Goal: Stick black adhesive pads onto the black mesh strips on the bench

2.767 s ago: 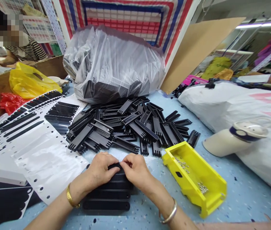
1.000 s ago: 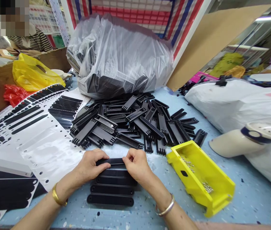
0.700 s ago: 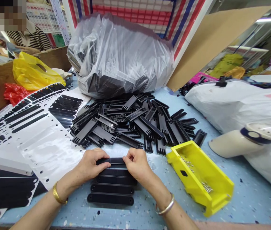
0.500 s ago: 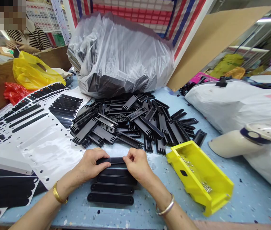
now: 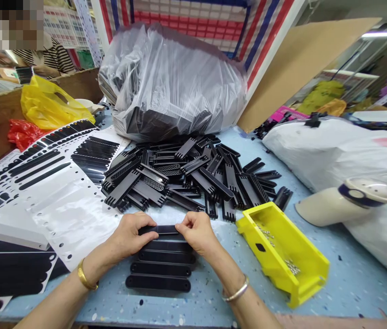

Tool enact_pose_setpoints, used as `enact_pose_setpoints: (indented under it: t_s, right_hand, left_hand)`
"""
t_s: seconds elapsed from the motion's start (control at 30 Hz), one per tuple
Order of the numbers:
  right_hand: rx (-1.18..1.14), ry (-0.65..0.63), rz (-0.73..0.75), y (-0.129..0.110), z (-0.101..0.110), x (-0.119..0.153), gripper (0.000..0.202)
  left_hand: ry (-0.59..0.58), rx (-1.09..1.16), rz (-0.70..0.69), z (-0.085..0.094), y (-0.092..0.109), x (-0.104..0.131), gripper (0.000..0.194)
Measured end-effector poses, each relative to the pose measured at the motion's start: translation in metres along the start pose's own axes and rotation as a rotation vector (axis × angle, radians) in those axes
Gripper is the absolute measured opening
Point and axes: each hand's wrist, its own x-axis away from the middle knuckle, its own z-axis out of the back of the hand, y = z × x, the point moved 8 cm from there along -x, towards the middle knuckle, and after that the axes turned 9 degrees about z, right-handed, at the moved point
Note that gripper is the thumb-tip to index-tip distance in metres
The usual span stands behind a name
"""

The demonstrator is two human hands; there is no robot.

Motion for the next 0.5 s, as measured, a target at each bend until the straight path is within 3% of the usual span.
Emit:
enact_pose_setpoints:
  t_s: [0.3, 0.5]
  right_hand:
    - [-0.047, -0.044, -0.011, 0.0053, -0.0052, -0.0007, 0.024]
    - [-0.037, -0.014, -0.001, 0.0049, 0.0045, 0.0024, 0.029]
  left_hand:
    - [0.011, 0.004, 0.003, 0.0009, 0.0000, -0.0010, 0.005]
    - [0.007, -0.020, 0.011, -0.0005, -0.0007, -0.0010, 0.006]
